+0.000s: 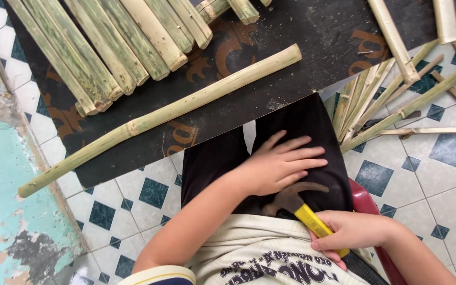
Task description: The person nails small bamboo strips onto a larger bamboo pole using a hammer and nails.
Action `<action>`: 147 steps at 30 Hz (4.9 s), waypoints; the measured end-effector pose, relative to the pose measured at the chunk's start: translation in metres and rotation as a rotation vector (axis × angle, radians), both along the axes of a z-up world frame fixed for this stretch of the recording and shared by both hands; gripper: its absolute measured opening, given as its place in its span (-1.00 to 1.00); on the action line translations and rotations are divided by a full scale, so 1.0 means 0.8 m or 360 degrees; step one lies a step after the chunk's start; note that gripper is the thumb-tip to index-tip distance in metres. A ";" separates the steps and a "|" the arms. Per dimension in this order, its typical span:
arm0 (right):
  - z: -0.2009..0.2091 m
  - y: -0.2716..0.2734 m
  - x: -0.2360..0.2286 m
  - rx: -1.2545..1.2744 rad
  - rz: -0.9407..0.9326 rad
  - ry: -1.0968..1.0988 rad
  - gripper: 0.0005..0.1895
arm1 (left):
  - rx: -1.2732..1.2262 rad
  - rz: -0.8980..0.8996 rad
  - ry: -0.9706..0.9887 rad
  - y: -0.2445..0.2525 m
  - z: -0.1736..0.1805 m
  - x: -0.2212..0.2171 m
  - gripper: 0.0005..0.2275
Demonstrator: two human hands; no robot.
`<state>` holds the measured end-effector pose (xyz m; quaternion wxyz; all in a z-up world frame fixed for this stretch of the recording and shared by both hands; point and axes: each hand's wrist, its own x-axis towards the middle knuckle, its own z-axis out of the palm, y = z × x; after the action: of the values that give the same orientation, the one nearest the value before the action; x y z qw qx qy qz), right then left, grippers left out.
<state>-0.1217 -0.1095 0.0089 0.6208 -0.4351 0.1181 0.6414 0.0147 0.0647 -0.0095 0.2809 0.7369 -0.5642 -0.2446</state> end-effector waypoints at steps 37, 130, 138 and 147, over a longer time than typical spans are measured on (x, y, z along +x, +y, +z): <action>0.019 -0.004 0.011 0.0020 0.0218 -0.0283 -0.83 | -0.0416 0.0933 -0.1028 -0.154 0.087 0.077 -0.82; -0.009 -0.006 0.003 -0.0027 -0.0006 0.0186 -0.87 | -0.0861 0.1356 0.0500 -0.019 0.092 0.102 -0.90; -0.007 -0.006 0.004 -0.0030 -0.0053 0.0253 -0.84 | -0.0848 0.1312 0.0569 -0.021 0.093 0.104 -0.90; 0.002 -0.007 0.007 0.0041 -0.0030 0.0104 -0.86 | -0.0894 0.1244 0.0350 -0.013 0.107 0.090 -0.92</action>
<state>-0.1158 -0.1147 0.0104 0.6282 -0.4047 0.1341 0.6509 0.0866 0.0544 0.0763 0.5974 0.7590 -0.2565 -0.0358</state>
